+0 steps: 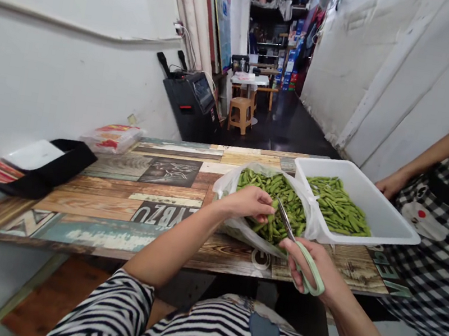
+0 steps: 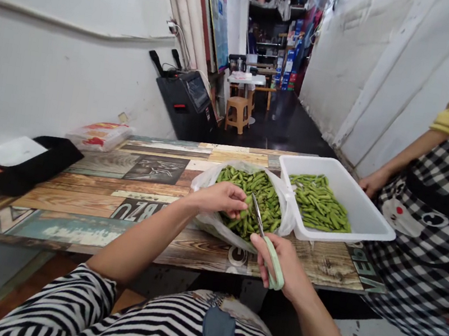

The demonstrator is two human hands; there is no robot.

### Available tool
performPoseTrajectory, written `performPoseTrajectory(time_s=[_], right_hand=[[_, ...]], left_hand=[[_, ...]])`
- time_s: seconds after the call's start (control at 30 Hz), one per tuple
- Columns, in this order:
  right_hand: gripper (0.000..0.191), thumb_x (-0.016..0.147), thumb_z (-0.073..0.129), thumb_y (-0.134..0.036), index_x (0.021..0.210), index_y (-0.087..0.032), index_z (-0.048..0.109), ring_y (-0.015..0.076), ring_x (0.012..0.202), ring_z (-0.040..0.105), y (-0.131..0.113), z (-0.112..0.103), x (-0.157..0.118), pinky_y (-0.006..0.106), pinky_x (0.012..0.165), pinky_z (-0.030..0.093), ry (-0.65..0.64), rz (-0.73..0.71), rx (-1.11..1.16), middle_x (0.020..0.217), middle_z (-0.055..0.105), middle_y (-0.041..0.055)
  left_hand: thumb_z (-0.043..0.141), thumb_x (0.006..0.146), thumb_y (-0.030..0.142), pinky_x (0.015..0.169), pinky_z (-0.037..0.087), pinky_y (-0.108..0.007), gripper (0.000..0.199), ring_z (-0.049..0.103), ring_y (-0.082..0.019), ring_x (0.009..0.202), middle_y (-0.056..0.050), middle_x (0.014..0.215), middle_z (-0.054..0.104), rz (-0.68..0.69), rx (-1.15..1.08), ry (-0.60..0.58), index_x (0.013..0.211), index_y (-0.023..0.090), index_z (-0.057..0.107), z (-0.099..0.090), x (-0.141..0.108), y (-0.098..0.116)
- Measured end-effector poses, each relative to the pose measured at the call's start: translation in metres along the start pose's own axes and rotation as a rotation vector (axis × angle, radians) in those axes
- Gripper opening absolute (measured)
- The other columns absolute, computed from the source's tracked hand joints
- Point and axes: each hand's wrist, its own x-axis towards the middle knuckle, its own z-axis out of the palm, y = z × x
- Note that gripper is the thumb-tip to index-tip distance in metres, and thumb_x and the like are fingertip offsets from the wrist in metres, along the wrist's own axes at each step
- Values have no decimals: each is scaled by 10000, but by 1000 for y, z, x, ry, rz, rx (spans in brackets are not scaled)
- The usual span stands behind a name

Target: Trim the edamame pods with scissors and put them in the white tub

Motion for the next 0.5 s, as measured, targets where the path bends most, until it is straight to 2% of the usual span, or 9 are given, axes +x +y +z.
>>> performPoseTrajectory(time_s=[0.13, 0.27, 0.4, 0.5], right_hand=[[456, 784, 513, -607, 919, -171, 527, 87, 378, 480, 4, 3, -3, 210, 355, 395, -73, -22, 209, 557, 520, -51], [479, 817, 462, -607, 1003, -170, 527, 113, 438, 535, 9, 5, -4, 237, 413, 433, -131, -27, 260, 601, 545, -32], [468, 806, 485, -600, 997, -176, 537, 103, 425, 521, 7, 7, -4, 229, 409, 427, -104, -44, 212, 602, 547, -34], [498, 777, 500, -624, 978, -171, 548, 91, 366, 466, 2, 9, -4, 218, 350, 400, -57, -12, 186, 538, 506, -52]], left_hand=[[650, 733, 85, 695, 538, -257, 127, 670, -123, 655, -37, 649, 647, 36, -314, 184, 761, 89, 526, 2, 0, -1], [652, 741, 75, 642, 544, -237, 139, 668, -119, 609, -32, 621, 645, 117, -342, 304, 768, 82, 515, 12, -1, -6], [671, 722, 81, 613, 540, -225, 147, 663, -114, 593, -38, 610, 652, 128, -280, 303, 745, 78, 526, 22, -5, -6], [690, 707, 103, 620, 542, -233, 166, 664, -118, 606, -40, 614, 654, 126, -270, 291, 729, 80, 527, 28, -7, -6]])
